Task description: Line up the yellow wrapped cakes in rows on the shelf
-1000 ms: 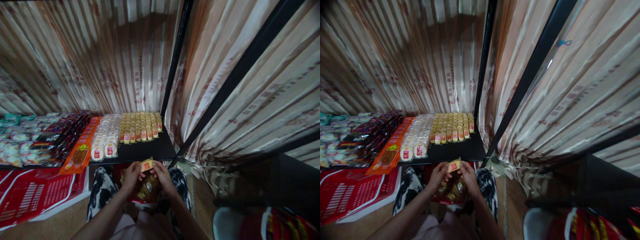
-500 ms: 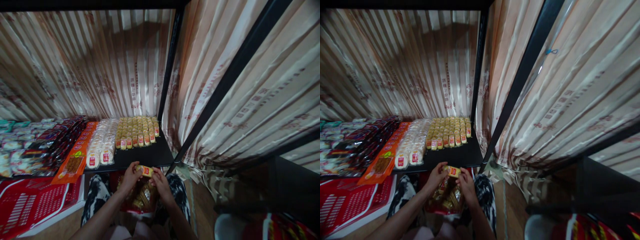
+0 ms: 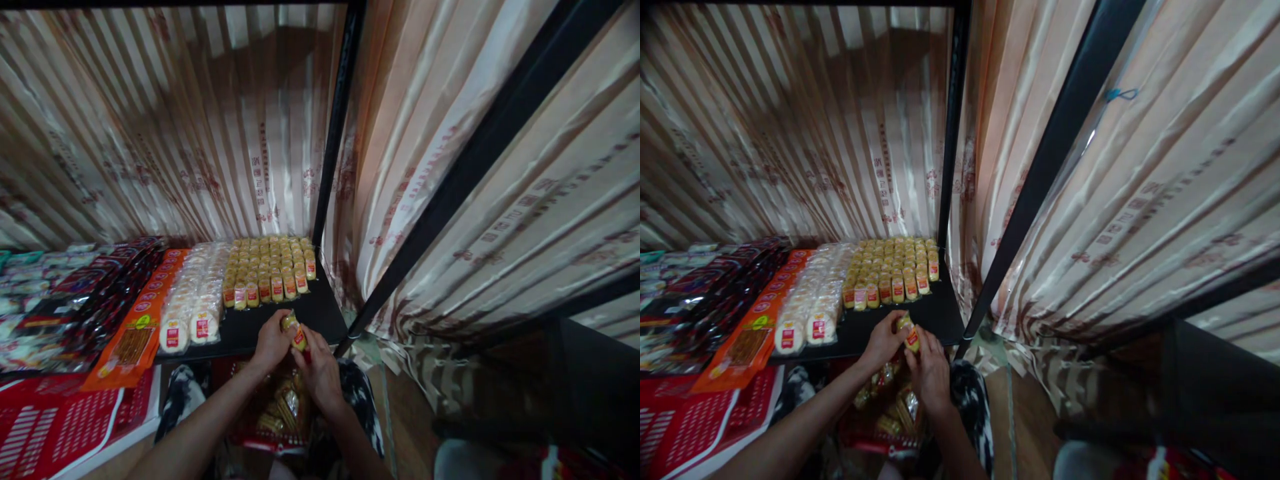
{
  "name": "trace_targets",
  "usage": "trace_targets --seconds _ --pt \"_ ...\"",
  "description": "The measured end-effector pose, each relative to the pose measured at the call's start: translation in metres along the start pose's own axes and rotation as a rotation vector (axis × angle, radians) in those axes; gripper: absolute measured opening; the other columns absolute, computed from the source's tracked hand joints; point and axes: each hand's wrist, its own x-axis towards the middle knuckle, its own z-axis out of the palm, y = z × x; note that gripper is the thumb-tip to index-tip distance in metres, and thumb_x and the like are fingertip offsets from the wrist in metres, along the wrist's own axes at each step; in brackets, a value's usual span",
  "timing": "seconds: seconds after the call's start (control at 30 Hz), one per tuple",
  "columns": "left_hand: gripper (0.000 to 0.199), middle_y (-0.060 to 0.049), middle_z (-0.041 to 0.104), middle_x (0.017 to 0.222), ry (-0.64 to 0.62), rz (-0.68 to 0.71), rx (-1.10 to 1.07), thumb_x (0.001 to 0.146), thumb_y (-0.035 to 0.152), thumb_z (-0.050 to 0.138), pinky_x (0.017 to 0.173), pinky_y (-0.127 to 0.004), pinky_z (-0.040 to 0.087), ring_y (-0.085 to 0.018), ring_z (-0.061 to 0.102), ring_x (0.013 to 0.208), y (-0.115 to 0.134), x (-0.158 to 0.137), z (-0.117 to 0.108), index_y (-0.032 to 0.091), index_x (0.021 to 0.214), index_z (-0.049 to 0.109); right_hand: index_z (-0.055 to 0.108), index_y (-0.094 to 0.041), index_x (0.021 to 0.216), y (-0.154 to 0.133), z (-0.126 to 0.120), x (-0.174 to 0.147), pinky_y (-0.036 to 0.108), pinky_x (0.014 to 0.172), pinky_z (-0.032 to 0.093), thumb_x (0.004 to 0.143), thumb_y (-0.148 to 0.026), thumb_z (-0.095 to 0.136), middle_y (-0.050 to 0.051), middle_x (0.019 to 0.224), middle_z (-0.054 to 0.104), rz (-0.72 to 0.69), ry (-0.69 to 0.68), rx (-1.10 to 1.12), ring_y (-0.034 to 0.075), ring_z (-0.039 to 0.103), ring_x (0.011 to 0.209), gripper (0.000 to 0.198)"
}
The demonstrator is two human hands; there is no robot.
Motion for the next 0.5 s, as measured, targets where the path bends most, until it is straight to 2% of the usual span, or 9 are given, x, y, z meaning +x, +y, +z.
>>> trace_targets --seconds 0.17,0.27,0.37,0.5 --pt "0.031 -0.001 0.062 0.076 0.03 0.0 -0.074 0.074 0.024 0.052 0.065 -0.024 0.045 -0.012 0.053 0.063 0.023 0.025 0.011 0.016 0.104 0.058 0.05 -0.017 0.12 0.013 0.003 0.028 0.04 0.088 0.044 0.082 -0.031 0.048 0.011 0.108 0.06 0.05 0.184 -0.097 0.024 0.052 0.099 0.04" --pt "0.033 -0.003 0.063 0.09 0.043 0.035 -0.145 0.075 0.019 0.05 0.066 -0.023 0.047 -0.009 0.054 0.064 0.033 0.037 0.019 0.017 0.107 0.057 0.051 -0.016 0.119 0.025 0.01 0.047 0.041 0.088 0.044 0.082 -0.032 0.047 0.012 0.106 0.06 0.102 0.269 -0.106 0.026 0.05 0.099 0.04" --pt "0.038 -0.007 0.06 0.107 0.05 0.071 -0.193 0.075 0.011 0.046 0.072 -0.023 0.048 -0.011 0.058 0.076 0.035 0.045 0.028 0.018 0.111 0.054 0.048 -0.015 0.122 0.038 0.019 0.064 0.04 0.084 0.046 0.083 -0.034 0.042 0.013 0.107 0.057 0.19 0.296 -0.037 0.025 0.053 0.097 0.044" --pt "0.037 -0.008 0.06 0.108 0.068 0.099 -0.134 0.075 0.01 0.045 0.081 -0.029 0.048 -0.015 0.058 0.091 0.028 0.053 0.04 0.016 0.11 0.055 0.042 -0.012 0.126 0.052 0.026 0.085 0.038 0.081 0.047 0.084 -0.04 0.038 0.016 0.11 0.054 0.282 0.3 0.046 0.024 0.056 0.095 0.051"
